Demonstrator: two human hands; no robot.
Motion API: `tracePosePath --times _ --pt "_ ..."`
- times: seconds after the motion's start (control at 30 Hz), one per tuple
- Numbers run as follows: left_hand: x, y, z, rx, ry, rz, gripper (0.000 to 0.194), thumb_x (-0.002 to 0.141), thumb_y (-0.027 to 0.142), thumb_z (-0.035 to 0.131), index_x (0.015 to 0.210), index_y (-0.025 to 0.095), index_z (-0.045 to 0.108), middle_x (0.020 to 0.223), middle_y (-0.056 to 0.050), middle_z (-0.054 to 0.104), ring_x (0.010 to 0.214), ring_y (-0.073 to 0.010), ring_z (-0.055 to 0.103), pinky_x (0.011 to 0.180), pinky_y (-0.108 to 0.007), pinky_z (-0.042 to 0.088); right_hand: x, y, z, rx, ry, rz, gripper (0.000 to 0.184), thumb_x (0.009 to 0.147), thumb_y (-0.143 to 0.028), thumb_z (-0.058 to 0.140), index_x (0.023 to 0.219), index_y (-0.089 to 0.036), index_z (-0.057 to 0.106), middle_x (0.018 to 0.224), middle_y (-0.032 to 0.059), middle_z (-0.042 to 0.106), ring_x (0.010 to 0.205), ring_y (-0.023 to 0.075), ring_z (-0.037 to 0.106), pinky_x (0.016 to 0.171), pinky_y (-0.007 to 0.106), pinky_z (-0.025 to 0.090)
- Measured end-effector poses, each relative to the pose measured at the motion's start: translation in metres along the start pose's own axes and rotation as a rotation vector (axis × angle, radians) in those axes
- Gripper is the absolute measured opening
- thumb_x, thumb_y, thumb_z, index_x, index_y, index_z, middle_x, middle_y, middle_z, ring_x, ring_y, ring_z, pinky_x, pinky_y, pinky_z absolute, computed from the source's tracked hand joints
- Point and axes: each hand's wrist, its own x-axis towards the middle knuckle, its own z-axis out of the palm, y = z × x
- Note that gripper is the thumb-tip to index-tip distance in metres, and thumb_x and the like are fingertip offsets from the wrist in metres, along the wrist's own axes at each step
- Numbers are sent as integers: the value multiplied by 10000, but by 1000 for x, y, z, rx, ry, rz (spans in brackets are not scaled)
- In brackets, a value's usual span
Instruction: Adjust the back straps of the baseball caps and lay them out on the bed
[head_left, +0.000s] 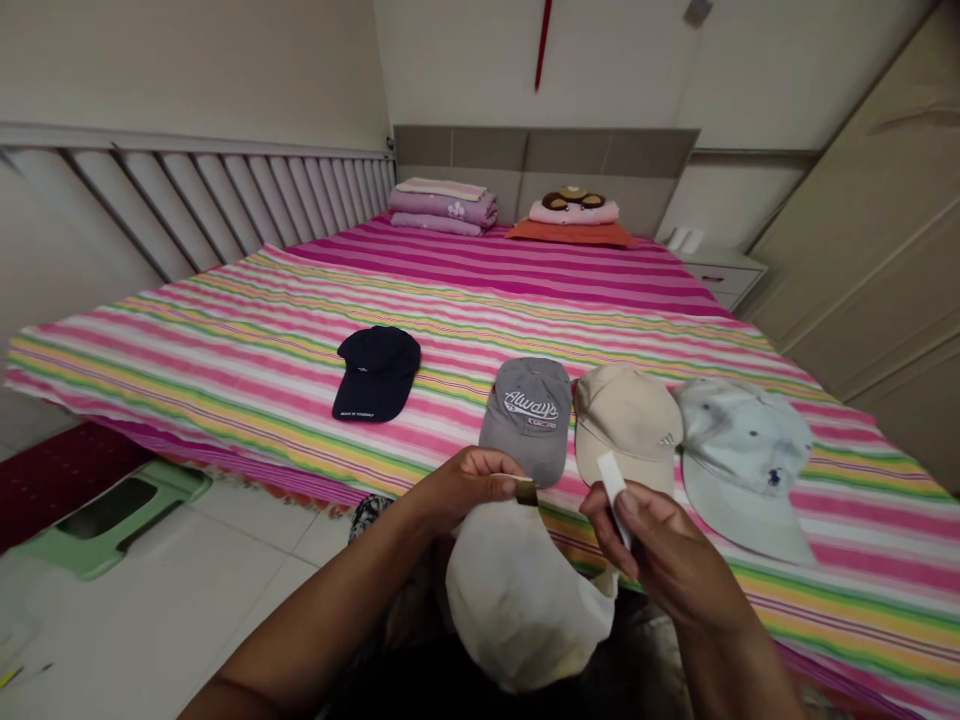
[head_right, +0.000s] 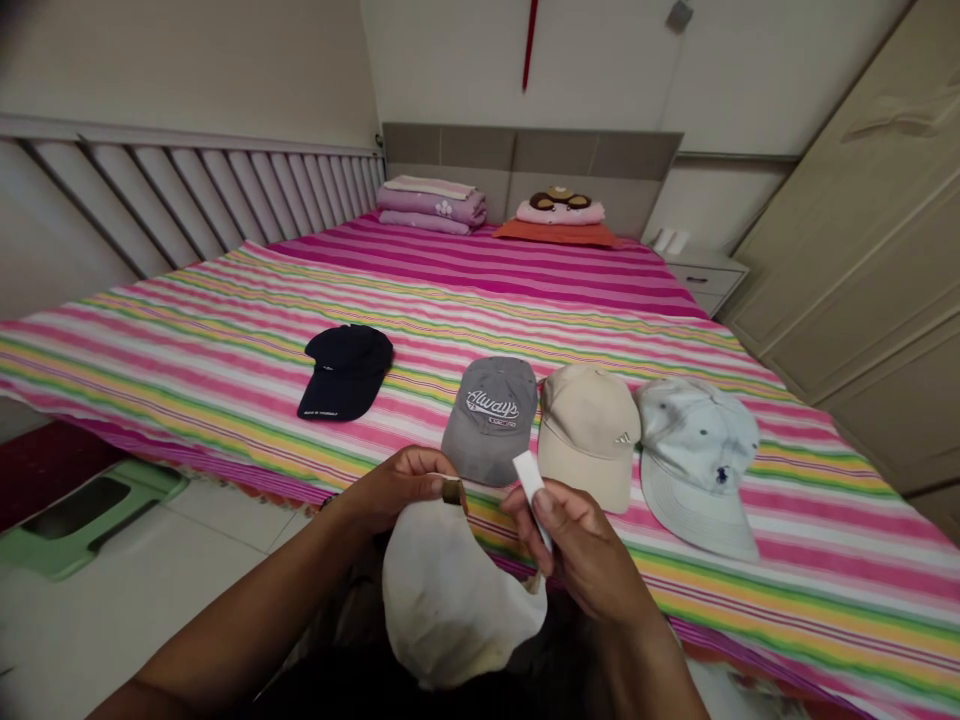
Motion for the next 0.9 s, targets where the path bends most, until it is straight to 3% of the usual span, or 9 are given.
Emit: tracePosePath --times 0.13,0.27,0.47,0.9 --pt "1 -4 1 -62 -35 -14 312 538 326 761 702 94 633 599 -38 635 457 -88 543 441 -185 411 2 -2 9 -156 -33 41 306 758 -434 564 706 -135 611 374 -54 417 354 62 307 388 208 253" --pt "0 -4 4 -67 -47 -8 295 541 318 760 690 96 636 587 -35 634 445 -81 537 429 -175 406 5 -4 16 -169 39 83 299 698 -425 623 634 -135 593 382 -71 382 333 37 259 337 181 206" --pt "-2 -3 5 -22 -21 4 284 558 317 751 706 100 644 591 -35 636 449 -82 541 435 -177 406 5 -5 21 -181 64 121 300 661 -418 655 590 -133 596 455 -25 477 397 68 374 372 196 300" --pt "-3 0 4 60 -36 21 225 629 300 707 747 114 665 623 -33 653 472 -79 561 447 -161 403 5 -12 19 -416 36 6 269 691 -400 620 654 -139 670 543 19 589 475 117 489 427 224 387"
